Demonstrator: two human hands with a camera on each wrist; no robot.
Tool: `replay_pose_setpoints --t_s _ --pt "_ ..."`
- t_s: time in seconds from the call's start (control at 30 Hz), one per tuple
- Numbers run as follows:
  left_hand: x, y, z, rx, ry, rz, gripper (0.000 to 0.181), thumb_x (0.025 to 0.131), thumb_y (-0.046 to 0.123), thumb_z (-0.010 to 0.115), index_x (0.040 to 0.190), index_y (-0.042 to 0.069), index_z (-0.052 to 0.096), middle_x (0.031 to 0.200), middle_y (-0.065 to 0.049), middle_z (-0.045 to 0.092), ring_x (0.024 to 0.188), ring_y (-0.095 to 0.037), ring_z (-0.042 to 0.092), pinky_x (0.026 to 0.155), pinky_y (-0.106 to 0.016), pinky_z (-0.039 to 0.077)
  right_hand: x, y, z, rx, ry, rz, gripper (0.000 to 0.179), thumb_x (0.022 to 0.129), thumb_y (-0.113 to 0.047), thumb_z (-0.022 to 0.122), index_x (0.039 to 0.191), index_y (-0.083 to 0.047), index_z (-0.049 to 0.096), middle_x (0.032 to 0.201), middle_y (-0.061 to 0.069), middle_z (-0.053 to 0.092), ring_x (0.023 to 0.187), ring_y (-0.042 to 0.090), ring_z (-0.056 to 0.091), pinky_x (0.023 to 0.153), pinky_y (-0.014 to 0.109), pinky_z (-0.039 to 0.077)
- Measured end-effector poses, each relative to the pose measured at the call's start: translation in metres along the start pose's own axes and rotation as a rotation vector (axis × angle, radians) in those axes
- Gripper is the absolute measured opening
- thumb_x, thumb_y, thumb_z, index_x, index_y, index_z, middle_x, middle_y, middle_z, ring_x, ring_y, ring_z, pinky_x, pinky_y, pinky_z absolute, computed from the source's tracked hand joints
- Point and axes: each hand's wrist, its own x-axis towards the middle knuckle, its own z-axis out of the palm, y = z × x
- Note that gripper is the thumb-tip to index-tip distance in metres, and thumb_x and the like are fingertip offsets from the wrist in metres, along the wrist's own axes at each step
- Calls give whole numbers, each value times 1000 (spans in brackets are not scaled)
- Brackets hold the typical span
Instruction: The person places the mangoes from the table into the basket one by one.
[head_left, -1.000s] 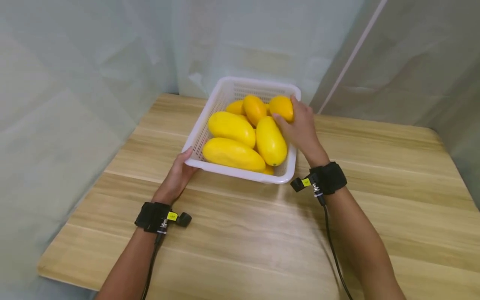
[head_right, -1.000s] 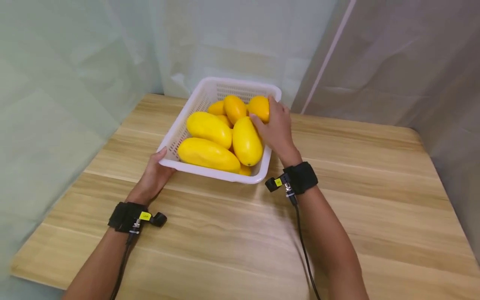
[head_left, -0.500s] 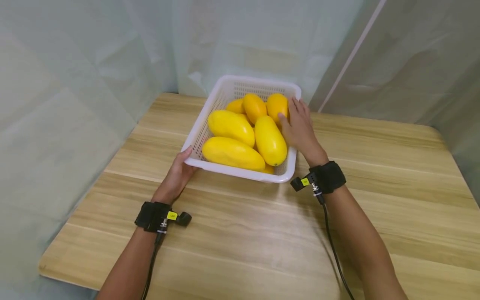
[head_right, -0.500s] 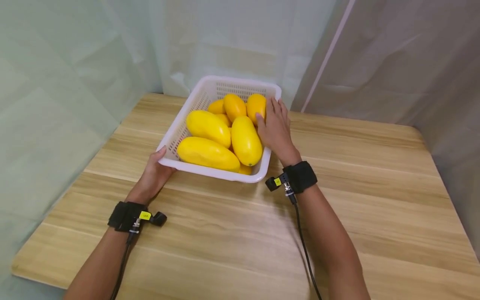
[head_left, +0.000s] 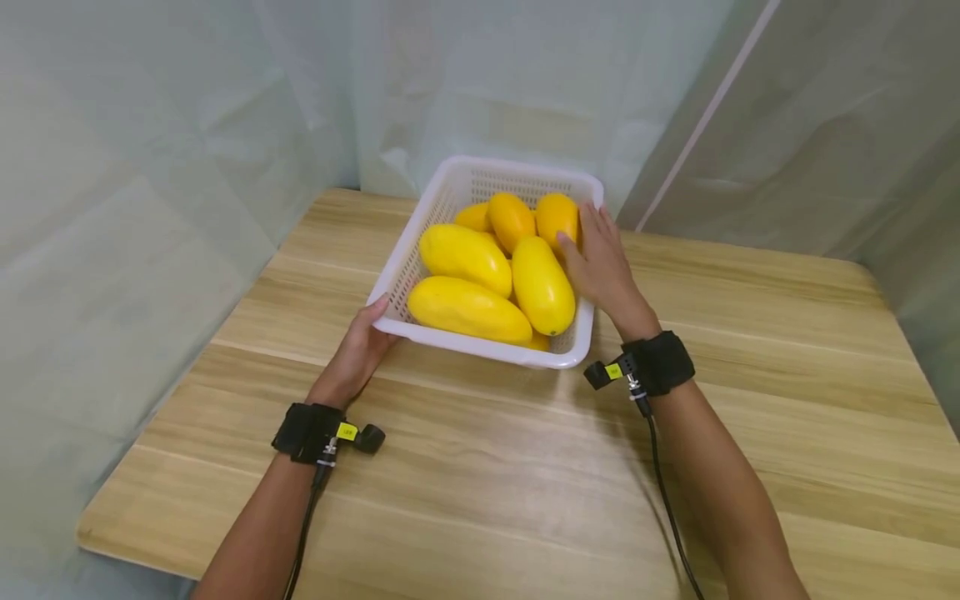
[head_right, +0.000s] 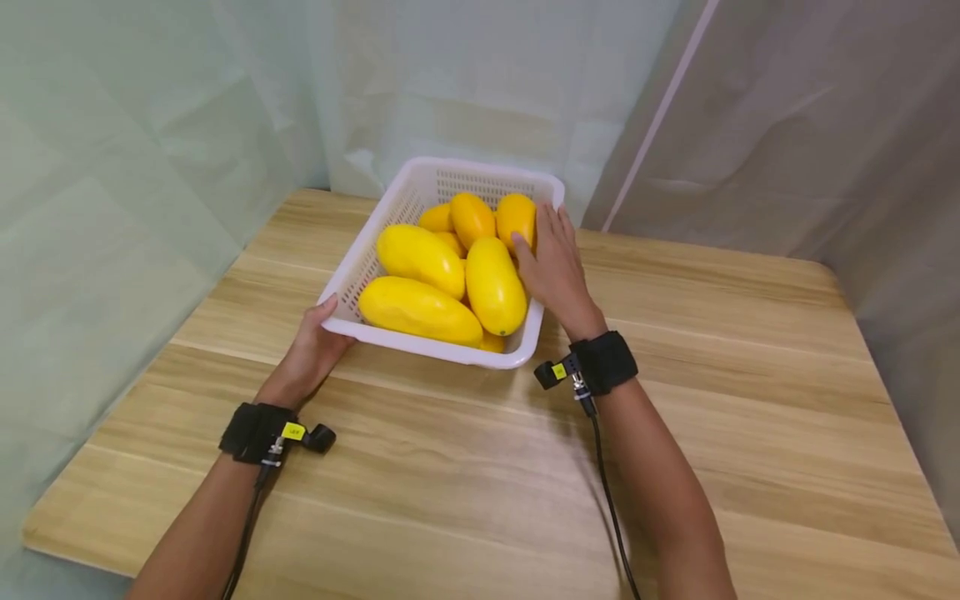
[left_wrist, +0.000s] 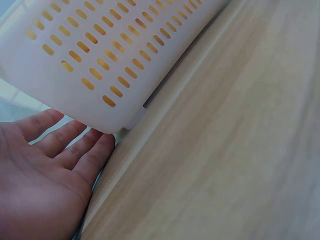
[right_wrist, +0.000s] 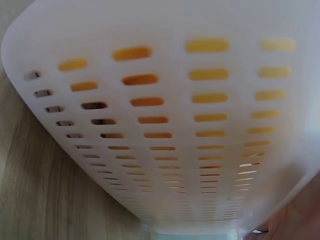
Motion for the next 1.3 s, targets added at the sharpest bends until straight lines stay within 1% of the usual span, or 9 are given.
replay_pose_setpoints --t_s 0.3,0.5,0.6,0.8,0.93,1.03,1.1,1.2,1.3 --pt "5 2 1 -13 -2 -12 68 102 59 36 162 30 21 166 -1 23 146 -23 29 121 -49 17 -4 5 -4 0 -5 -43 73 109 -40 36 159 5 9 167 22 7 155 31 -3 123 45 -3" --pt "8 2 0 11 -15 -5 67 103 58 34 163 30 20 167 0 21 146 -23 28 121 -49 16 -8 5 -7 10 -13 -30 75 108 -43 36 160 3 8 168 20 4 155 31 -5 123 45 -3" --pt "11 2 1 3 -21 -6 68 103 58 34 162 30 20 167 0 21 146 -23 28 121 -49 15 -11 7 -8 17 -11 -24 75 108 -45 36 160 2 8 168 20 3 155 31 -7 123 47 -3" --pt "17 -2 0 -20 -28 -10 68 103 57 35 163 29 20 167 0 19 148 -22 25 122 -48 14 -17 11 -7 31 -6 -48 75 109 -42 36 159 6 9 167 25 5 155 35 -4 123 48 -2" --pt "16 -4 -4 -21 -24 -17 66 104 56 34 163 29 19 168 -1 18 148 -22 25 122 -48 15 -23 11 -3 85 -2 -66 73 109 -37 39 159 6 9 166 26 8 154 37 1 123 49 1" --pt "14 -3 -9 -8 -21 -20 65 105 55 33 163 29 19 168 -2 17 147 -23 25 122 -49 14 -30 10 -1 128 6 -77 72 108 -36 42 160 3 11 167 24 10 154 36 4 122 52 4" --pt "13 -2 -12 6 -22 -26 65 105 56 32 163 30 19 168 -1 17 148 -24 25 122 -50 14 -36 11 -1 127 21 -103 72 108 -35 45 160 3 13 167 22 13 154 36 5 123 51 5" --pt "13 1 -17 37 -31 -30 63 105 57 29 162 33 18 168 2 17 150 -22 24 122 -51 13 -49 14 -2 78 49 -150 70 107 -32 48 159 4 18 166 22 16 154 36 5 123 51 5" --pt "11 4 -21 83 -47 -22 61 106 59 24 162 34 18 167 2 20 149 -23 27 121 -53 15 -65 19 -6 12 63 -171 69 107 -32 49 159 3 19 167 20 16 155 35 5 123 51 6"
